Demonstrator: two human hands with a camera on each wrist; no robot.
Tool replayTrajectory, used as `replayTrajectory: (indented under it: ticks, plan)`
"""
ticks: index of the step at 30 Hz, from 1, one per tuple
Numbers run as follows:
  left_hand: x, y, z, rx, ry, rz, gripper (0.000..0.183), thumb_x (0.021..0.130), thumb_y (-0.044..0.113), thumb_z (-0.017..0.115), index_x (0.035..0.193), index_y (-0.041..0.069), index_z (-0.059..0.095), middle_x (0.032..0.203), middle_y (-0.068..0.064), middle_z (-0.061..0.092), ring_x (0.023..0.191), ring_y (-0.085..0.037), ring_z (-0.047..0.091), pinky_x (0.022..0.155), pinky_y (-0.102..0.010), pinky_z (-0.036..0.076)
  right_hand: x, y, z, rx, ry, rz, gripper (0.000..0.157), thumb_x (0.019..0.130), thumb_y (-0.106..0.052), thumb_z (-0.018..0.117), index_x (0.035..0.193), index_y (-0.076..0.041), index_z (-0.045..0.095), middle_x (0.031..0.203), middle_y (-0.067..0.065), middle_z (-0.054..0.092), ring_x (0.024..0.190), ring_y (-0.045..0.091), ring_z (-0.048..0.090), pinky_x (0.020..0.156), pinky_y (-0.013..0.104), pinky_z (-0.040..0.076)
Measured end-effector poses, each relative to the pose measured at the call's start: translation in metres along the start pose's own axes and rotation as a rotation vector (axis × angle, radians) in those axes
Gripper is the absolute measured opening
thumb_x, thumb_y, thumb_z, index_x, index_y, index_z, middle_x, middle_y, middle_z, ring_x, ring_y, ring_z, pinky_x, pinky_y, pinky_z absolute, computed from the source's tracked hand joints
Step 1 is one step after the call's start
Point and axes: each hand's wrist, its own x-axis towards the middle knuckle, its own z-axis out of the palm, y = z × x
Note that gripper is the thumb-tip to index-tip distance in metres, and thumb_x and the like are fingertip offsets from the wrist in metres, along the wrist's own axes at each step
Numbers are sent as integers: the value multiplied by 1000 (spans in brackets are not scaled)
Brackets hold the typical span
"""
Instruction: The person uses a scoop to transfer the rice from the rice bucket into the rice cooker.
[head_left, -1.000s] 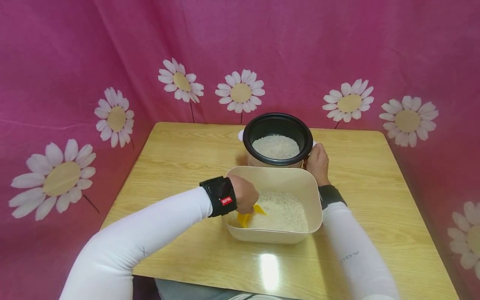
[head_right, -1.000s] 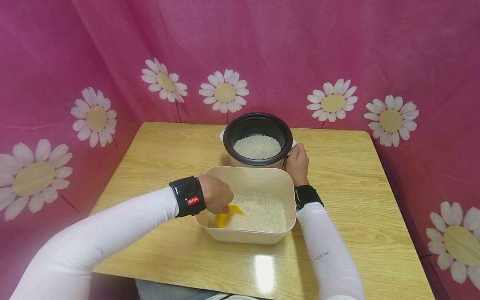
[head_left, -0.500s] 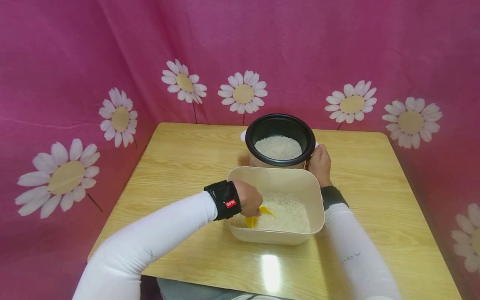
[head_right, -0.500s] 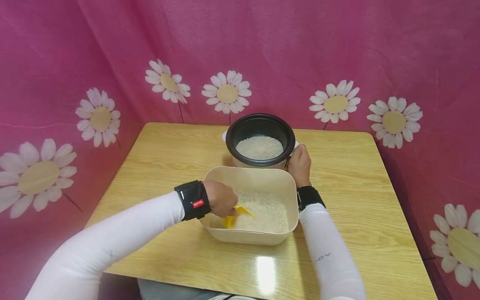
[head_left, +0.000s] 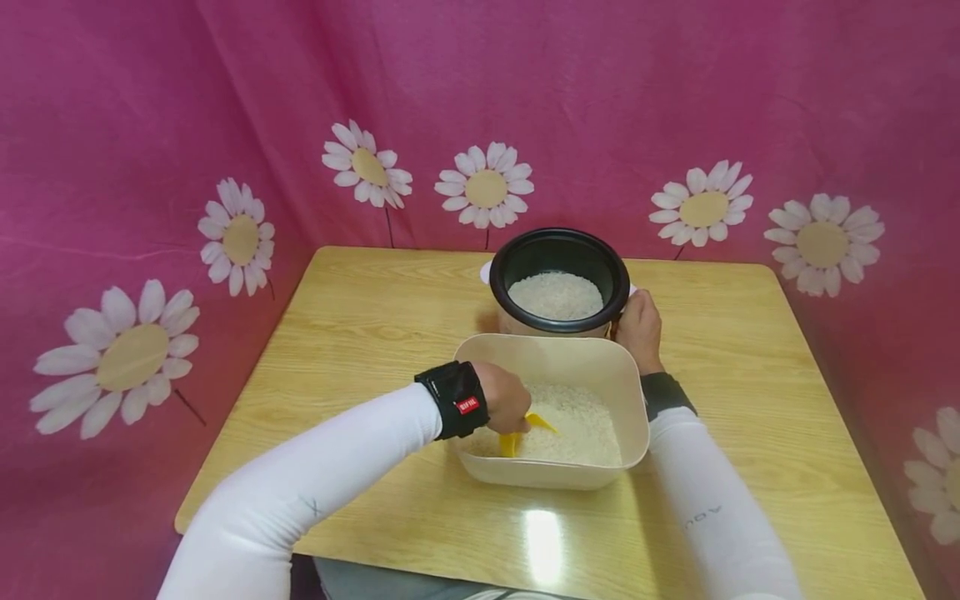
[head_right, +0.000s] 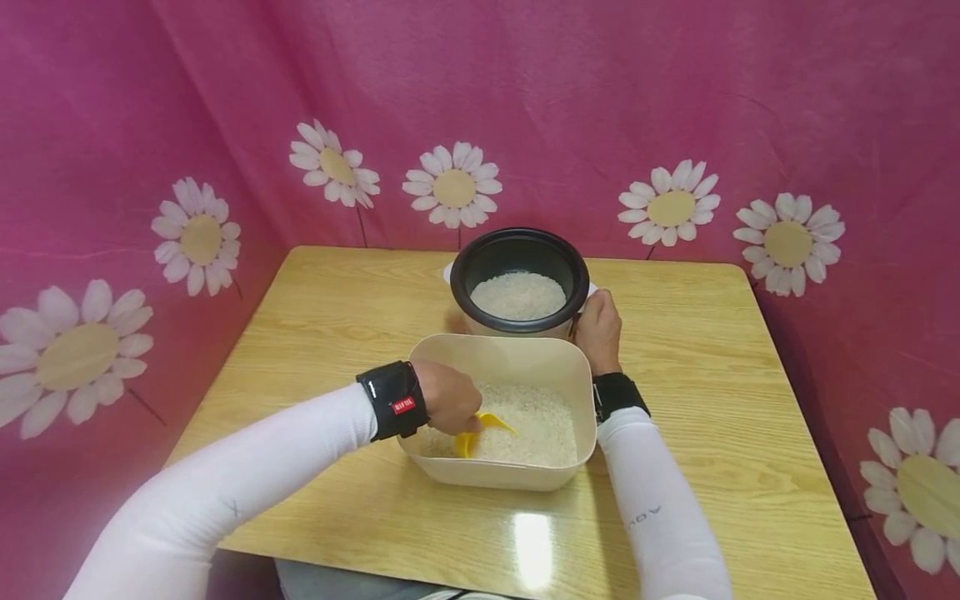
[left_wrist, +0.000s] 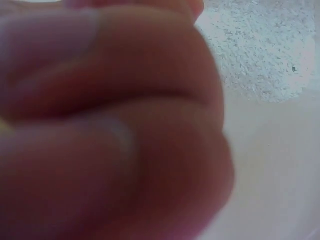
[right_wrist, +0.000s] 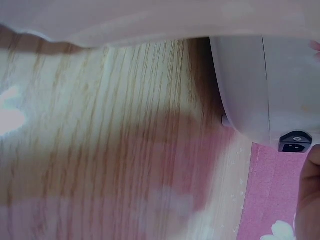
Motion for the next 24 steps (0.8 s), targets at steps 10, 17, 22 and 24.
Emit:
replayTrajectory:
  ticks: [10, 17, 22, 24]
  plan:
    - [4, -1, -1, -59, -33, 13, 40, 107, 43, 50, 98, 11, 72, 77, 2, 62, 72, -14, 58, 73, -30, 46, 2, 4, 3, -70, 47, -75, 54, 110, -42, 19, 103, 2, 49, 91, 20, 50, 84, 29, 46, 76, 33, 35]
    - [12, 3, 0, -91, -32, 20, 41, 108, 43, 48, 92, 12, 69, 71, 3, 58, 70, -14, 56, 72, -30, 43, 1, 2, 2, -64, 38, -60, 53, 110, -43, 19, 100, 0, 48, 87, 14, 50, 78, 23, 46, 73, 32, 37]
    - [18, 1, 5, -175, -17, 11, 42, 107, 45, 50, 84, 14, 65, 70, 4, 54, 69, -14, 52, 68, -28, 40, 1, 1, 2, -49, 30, -55, 52, 110, -44, 19, 99, -2, 48, 85, 10, 50, 76, 18, 46, 71, 29, 37]
    - [21, 0, 7, -209, -19, 23, 41, 107, 45, 50, 83, 14, 61, 70, 3, 54, 67, -13, 52, 66, -27, 39, 0, 2, 1, -54, 31, -62, 52, 110, -44, 19, 99, -1, 47, 86, 12, 49, 77, 18, 45, 72, 29, 37]
